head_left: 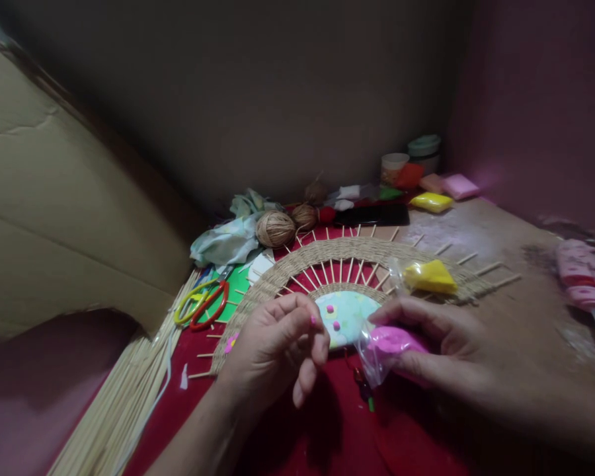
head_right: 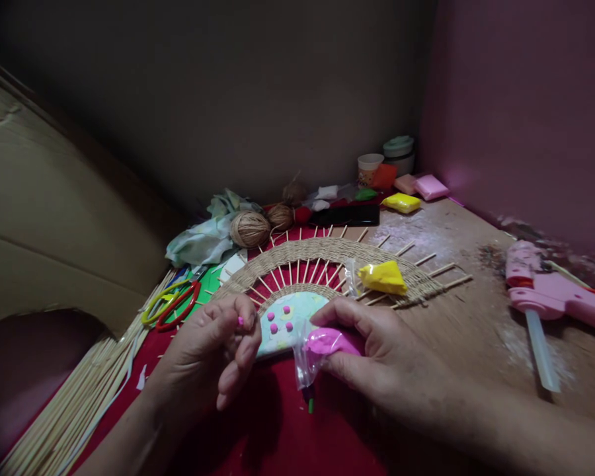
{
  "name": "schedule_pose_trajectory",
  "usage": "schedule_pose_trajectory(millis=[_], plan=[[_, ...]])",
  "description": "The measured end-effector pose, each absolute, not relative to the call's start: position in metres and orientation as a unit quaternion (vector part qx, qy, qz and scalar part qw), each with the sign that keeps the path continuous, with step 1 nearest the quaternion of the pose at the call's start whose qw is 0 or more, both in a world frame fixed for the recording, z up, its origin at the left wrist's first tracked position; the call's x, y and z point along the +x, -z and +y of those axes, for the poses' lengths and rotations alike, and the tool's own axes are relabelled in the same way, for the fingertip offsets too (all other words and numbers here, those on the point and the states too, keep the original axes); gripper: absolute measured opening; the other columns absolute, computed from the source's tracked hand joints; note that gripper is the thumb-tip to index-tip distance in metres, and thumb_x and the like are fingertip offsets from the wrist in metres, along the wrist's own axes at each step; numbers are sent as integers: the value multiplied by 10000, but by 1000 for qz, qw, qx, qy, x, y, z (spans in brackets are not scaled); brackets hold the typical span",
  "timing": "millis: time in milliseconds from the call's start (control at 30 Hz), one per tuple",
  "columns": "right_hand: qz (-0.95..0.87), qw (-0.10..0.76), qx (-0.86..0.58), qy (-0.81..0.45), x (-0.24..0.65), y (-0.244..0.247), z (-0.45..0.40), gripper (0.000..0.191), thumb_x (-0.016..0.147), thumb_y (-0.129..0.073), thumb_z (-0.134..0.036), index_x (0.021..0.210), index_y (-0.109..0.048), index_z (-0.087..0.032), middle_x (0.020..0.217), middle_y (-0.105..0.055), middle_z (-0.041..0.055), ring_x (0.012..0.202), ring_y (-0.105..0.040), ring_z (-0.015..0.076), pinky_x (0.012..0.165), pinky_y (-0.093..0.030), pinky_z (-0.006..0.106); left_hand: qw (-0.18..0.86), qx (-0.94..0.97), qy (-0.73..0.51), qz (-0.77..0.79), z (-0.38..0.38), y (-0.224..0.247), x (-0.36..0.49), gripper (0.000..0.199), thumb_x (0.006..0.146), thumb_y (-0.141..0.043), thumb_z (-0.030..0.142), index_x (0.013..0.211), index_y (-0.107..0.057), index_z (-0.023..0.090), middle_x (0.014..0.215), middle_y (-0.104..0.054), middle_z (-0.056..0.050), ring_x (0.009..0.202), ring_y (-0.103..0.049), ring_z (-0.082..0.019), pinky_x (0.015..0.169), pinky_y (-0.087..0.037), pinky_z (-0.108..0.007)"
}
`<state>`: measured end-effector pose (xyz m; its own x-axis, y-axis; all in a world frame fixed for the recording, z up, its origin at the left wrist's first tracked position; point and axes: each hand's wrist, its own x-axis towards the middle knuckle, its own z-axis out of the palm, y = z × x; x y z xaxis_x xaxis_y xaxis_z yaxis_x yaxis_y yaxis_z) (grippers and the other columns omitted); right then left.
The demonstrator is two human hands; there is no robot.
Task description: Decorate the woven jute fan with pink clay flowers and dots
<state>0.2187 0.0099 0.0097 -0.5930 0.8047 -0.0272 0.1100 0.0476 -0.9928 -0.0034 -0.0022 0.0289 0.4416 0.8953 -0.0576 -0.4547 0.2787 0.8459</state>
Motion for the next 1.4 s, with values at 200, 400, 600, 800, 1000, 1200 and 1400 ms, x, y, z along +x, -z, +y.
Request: schedule_pose_trajectory(millis=[200, 400, 600, 800, 1000, 1200, 1400], plan=[[-671, 291, -353, -584, 220, -8, 10, 105, 884, -543, -246, 974, -567, -196, 795, -638, 14, 676, -604, 133, 559, -471, 233, 746, 418, -452, 254, 1, -28, -5, 108, 813, -622, 175, 792, -518, 157, 668, -669, -2, 347, -538, -45, 318, -431, -106], [-663, 293, -347, -596, 219, -8, 10, 123, 884, -532, -240, 994, -561, -194, 823, -651, 21, 682, -614, 144, 558, -468, 242, 752, 393, -451, 278, 2, -28, -5, 185, 928, -460, 209, 858, -601, 114, 616, -640, -2, 349, -531, -41, 309, -437, -106], [-671, 314, -354, -570, 217, -13, 10, 91, 846, -572, -218, 930, -594, -194, 783, -627, -2, 660, -561, 118, 563, -443, 222, 756, 390, -453, 267, 0, -40, -3, 175, 895, -483, 96, 933, -654, 104, 721, -654, -34, 496, -615, -74, 395, -525, -147], [-674, 305, -359, -568, 218, -11, 11, 105, 832, -586, -219, 934, -591, -196, 778, -636, 7, 648, -567, 124, 551, -456, 226, 727, 420, -464, 283, 1, -42, -9, 84, 811, -618, 95, 868, -673, 122, 726, -670, -23, 519, -629, -86, 412, -541, -159], [-673, 297, -351, -579, 219, -9, 10, 108, 869, -550, -236, 967, -575, -199, 764, -645, 8, 627, -586, 127, 523, -451, 225, 717, 414, -465, 313, 1, -37, -11, 280, 912, -511, 317, 780, -644, 108, 566, -622, -6, 351, -525, -42, 312, -431, -101], [-687, 340, -350, -538, 219, -10, 9, 227, 840, -572, -212, 1065, -578, -229, 983, -673, 32, 845, -630, 169, 702, -516, 260, 752, 422, -426, 272, 0, -39, -8, 148, 873, -537, 121, 935, -671, 106, 772, -704, -61, 524, -653, -102, 405, -534, -159], [-728, 277, -410, -475, 221, -12, 5, 447, 783, -562, -188, 1222, -581, -273, 1200, -636, 40, 1086, -593, 249, 884, -511, 345, 748, 421, -408, 311, 1, -35, -8, 77, 745, -683, 88, 810, -671, 125, 707, -700, -32, 479, -642, -102, 404, -533, -164]])
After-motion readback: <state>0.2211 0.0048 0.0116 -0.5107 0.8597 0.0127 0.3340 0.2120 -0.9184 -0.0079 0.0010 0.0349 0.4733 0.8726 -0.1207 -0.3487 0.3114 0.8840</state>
